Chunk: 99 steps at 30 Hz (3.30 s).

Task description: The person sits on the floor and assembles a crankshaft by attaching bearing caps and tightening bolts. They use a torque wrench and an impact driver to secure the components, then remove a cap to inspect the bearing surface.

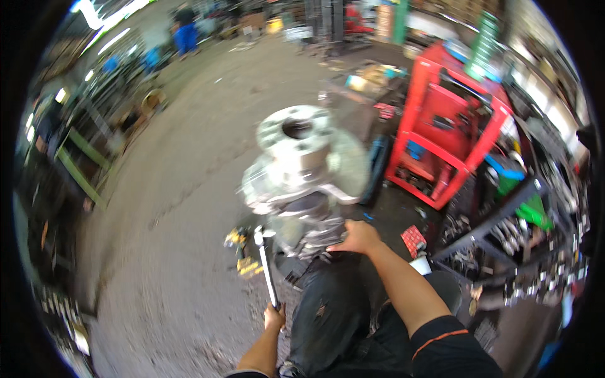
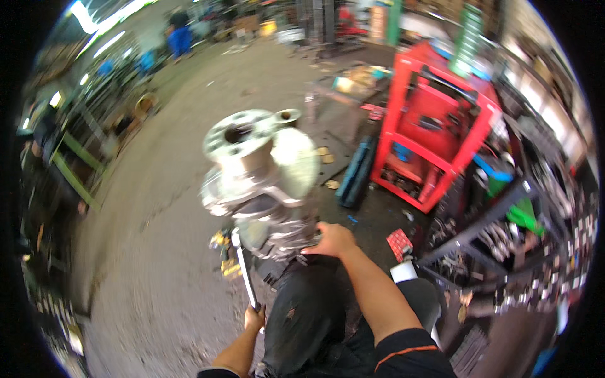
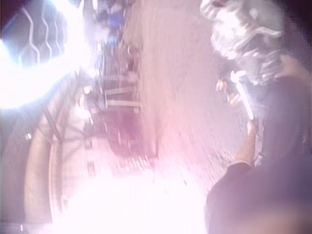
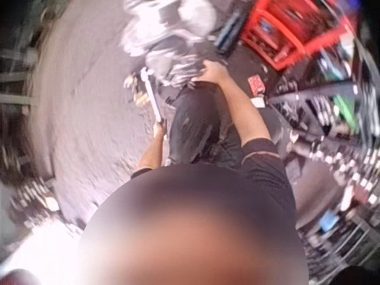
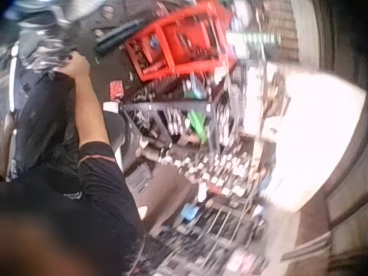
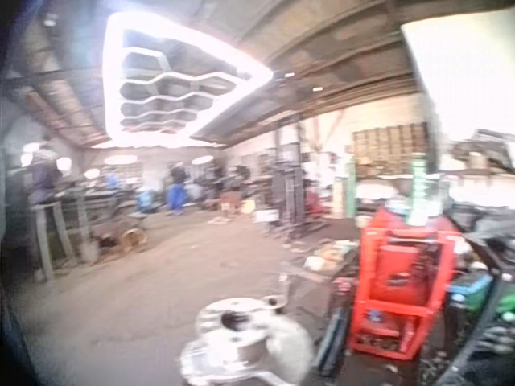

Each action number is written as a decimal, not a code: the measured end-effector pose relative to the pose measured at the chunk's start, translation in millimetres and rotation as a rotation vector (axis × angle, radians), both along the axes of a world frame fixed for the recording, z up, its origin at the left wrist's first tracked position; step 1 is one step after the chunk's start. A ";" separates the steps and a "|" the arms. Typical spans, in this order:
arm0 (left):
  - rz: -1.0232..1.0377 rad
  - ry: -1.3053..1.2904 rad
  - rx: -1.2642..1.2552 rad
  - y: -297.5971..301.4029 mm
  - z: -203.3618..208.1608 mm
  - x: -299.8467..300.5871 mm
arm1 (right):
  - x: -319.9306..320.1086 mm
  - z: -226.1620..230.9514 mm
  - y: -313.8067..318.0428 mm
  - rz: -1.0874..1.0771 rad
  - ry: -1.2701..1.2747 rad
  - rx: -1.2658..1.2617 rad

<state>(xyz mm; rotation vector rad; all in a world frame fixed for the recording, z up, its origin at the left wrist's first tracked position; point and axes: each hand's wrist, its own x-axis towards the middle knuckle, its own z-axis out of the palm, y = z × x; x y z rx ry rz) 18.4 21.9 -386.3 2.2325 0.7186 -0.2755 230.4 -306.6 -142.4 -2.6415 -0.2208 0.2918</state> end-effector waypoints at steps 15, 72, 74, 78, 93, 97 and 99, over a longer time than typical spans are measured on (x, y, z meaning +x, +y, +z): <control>-0.054 0.031 -0.281 3.4 128.5 -58.7 | 1.9 -8.1 -9.5 0.007 0.020 0.060; -0.131 0.349 -0.319 27.3 314.9 -46.3 | 11.5 -15.5 -0.4 0.060 -0.010 0.007; -0.103 0.395 -0.408 30.6 342.7 -35.7 | 10.2 -19.2 -0.3 0.087 0.025 0.066; -0.161 0.442 -0.389 33.6 350.5 -32.8 | 14.2 -24.6 -0.6 0.104 0.095 0.119; -0.104 0.100 0.079 9.3 -21.9 51.5 | 24.6 -90.6 -45.5 0.291 0.012 -0.020; -0.035 -0.070 0.159 15.2 -14.6 73.0 | 22.6 -86.2 -44.7 0.220 0.178 -0.067; 0.000 -0.098 0.079 18.4 1.8 70.6 | 23.6 -80.3 -43.1 0.130 0.291 -0.019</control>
